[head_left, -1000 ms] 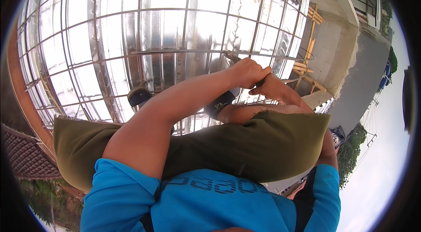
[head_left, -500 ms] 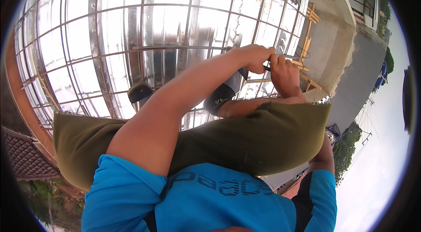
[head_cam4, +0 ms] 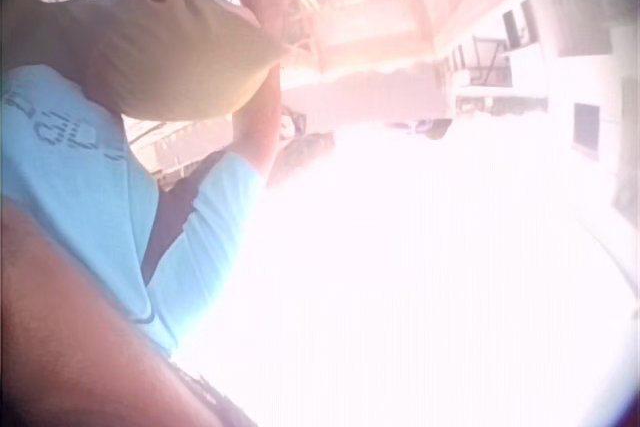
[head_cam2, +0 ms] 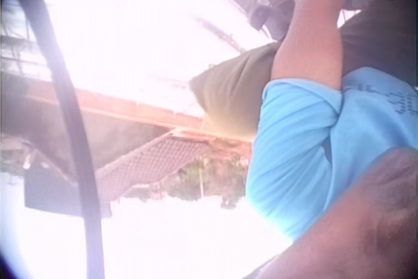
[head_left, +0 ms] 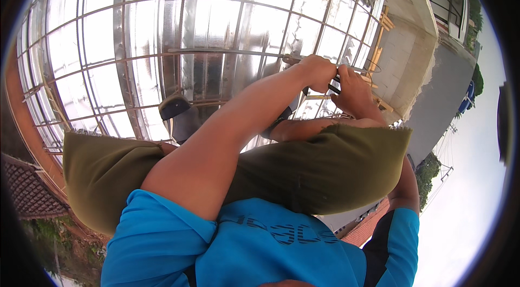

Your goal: The person stands on a metal grid structure and uses pliers to bend and secure metal rods into the grid. They repeatedly position rods, clamp them with pliers, and adjust the grid to maintain alignment.

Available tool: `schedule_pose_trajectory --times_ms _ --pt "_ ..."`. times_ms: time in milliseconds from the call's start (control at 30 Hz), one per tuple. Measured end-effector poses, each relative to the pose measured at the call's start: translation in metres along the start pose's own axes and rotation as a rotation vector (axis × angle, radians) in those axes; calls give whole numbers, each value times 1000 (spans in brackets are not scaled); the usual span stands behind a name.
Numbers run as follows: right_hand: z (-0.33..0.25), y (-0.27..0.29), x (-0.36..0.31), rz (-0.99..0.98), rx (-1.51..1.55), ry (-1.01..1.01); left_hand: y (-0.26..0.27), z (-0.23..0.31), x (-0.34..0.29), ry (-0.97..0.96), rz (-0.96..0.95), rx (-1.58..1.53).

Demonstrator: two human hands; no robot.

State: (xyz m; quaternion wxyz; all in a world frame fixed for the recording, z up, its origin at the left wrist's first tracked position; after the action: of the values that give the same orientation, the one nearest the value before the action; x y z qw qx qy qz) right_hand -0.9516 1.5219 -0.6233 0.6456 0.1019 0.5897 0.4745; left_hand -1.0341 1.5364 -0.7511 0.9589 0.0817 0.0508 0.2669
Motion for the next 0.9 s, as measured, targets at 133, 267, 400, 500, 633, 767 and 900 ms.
schedule_pose_trajectory --times_ms 133,267,400,500,633,767,900 --pt "8 -32 10 -36 -345 97 19 -9 11 104 -161 -147" --pt "25 -11 33 -209 -24 -51 -5 -2 -12 -4 487 -34" --pt "30 1 58 -822 492 -280 -7 -3 -15 48 565 -3" --pt "24 11 47 -402 323 -28 7 -6 -9 98 395 -31" --pt "13 6 37 -19 -177 154 27 -20 18 168 -186 -207" --pt "19 4 50 -234 -59 101 21 -14 -1 150 207 -248" --pt "24 3 69 -931 319 -152 3 10 -30 -46 704 5"
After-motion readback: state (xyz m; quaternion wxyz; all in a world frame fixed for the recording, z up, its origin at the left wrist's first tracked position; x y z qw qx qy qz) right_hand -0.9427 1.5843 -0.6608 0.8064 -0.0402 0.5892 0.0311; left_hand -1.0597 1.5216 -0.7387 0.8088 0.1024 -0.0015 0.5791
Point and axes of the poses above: each hand's wrist, its own x-axis towards the middle knuckle, its own y-axis out of the back of the hand, z = x × y, the point moved 4 cm from there along x, towards the middle knuckle, and after that the axes turned 6 degrees about -x, right-handed, at the moved point
